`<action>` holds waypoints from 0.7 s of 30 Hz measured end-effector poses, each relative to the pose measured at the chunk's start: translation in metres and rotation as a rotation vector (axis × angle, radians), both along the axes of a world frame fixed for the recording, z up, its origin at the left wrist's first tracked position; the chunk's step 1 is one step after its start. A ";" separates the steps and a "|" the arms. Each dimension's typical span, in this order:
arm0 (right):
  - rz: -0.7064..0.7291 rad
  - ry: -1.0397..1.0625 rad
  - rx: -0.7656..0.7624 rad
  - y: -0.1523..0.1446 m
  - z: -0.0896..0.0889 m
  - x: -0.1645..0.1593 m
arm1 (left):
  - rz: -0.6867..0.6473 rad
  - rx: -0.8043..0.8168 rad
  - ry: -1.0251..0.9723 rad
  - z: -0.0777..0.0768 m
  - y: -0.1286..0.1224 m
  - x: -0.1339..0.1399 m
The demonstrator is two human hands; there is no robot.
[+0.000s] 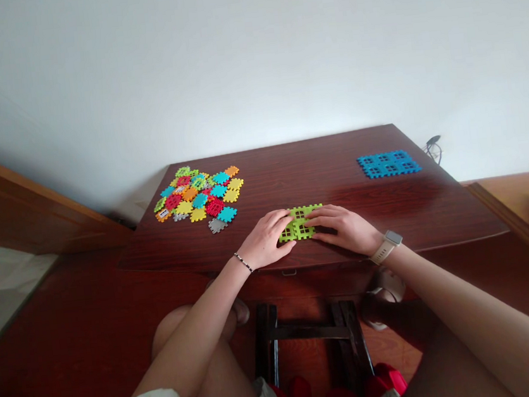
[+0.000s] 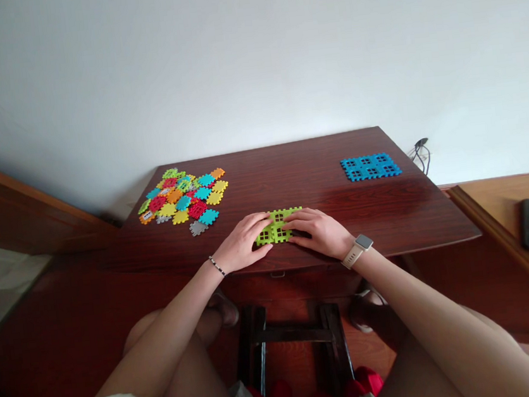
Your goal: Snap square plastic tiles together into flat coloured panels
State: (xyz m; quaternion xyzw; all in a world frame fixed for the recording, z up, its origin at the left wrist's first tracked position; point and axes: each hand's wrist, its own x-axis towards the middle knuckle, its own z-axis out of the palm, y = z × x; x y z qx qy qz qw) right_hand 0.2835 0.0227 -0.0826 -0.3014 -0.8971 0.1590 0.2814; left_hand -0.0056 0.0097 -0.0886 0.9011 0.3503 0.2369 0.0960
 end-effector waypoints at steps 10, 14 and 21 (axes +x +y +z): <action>-0.002 -0.010 0.009 0.001 -0.005 0.001 | 0.009 0.027 -0.032 -0.001 0.000 0.002; -0.008 -0.005 0.000 0.000 -0.003 0.000 | 0.008 0.026 -0.036 0.001 -0.001 0.003; -0.010 0.004 -0.011 0.000 -0.002 0.000 | 0.009 0.022 -0.051 0.000 -0.001 0.003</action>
